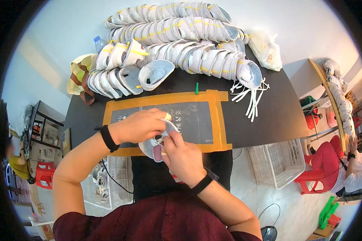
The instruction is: Manually assembling the upper components of white shoes using a hook tool.
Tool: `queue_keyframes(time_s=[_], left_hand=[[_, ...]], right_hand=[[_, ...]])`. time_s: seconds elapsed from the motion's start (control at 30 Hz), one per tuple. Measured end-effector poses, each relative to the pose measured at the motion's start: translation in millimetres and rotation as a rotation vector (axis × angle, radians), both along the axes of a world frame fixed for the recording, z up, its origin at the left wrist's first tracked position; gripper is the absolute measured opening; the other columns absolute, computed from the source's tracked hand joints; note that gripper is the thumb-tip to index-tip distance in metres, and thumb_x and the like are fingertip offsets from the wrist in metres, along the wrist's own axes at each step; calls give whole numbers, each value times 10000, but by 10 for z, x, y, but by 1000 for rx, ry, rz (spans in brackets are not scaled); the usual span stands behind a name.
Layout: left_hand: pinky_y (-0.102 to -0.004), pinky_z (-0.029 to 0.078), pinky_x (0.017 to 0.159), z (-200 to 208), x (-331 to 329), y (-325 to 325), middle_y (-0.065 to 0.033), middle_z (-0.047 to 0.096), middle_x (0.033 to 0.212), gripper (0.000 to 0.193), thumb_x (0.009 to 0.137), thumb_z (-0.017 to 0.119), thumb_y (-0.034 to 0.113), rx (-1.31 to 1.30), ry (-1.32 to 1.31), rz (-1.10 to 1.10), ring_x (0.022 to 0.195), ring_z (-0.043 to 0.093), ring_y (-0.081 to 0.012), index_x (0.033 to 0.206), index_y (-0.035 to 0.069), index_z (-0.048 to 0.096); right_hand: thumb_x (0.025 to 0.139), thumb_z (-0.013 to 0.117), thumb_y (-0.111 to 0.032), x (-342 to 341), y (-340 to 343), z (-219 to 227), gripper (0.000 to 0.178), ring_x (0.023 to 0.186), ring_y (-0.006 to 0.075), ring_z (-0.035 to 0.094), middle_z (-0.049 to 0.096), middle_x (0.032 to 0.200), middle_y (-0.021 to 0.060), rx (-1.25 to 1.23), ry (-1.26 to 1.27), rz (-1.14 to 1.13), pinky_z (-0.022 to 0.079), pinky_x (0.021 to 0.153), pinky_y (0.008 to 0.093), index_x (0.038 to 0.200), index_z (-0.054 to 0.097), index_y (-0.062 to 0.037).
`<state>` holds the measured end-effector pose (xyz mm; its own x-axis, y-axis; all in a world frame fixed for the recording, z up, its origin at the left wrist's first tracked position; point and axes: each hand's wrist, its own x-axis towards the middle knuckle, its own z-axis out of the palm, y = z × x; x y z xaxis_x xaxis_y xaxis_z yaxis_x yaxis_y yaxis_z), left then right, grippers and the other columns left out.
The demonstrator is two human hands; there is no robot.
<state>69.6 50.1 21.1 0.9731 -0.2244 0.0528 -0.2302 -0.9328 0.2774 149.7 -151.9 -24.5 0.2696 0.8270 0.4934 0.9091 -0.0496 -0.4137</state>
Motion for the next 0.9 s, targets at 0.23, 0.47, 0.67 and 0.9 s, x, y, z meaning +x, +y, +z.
queue_keyframes(time_s=[0.23, 0.47, 0.67, 0.9], left_hand=[[-410, 492, 774, -27, 44, -10, -79, 527, 960, 77, 763, 654, 80, 1, -81, -46, 974, 537, -288, 812, 64, 596], [-423, 463, 824, -32, 156, 71, -100, 521, 970, 65, 756, 638, 62, -133, 29, -87, 1024, 505, -314, 784, 39, 583], [-411, 423, 846, 1, 176, 121, -111, 488, 939, 65, 776, 604, 53, -232, 151, -77, 1011, 471, -324, 755, 31, 547], [-396, 417, 844, 8, 198, 169, -110, 473, 929, 79, 802, 578, 59, -278, 195, -119, 996, 464, -314, 746, 30, 530]], right_hand=[[790, 691, -255, 34, 20, -52, 298, 676, 199, 654, 621, 1187, 99, -41, -56, 37, 521, 623, 330, 1005, 603, -68], [790, 687, -243, 31, 32, -4, 258, 655, 199, 653, 628, 1184, 81, -88, -55, 34, 523, 615, 336, 943, 576, -67], [800, 673, -240, 29, 58, 26, 248, 626, 206, 652, 632, 1188, 77, -117, -63, 38, 526, 607, 338, 931, 566, -58], [797, 682, -246, 26, 53, 39, 263, 630, 200, 657, 642, 1181, 84, -137, -63, 40, 527, 601, 336, 934, 565, -54]])
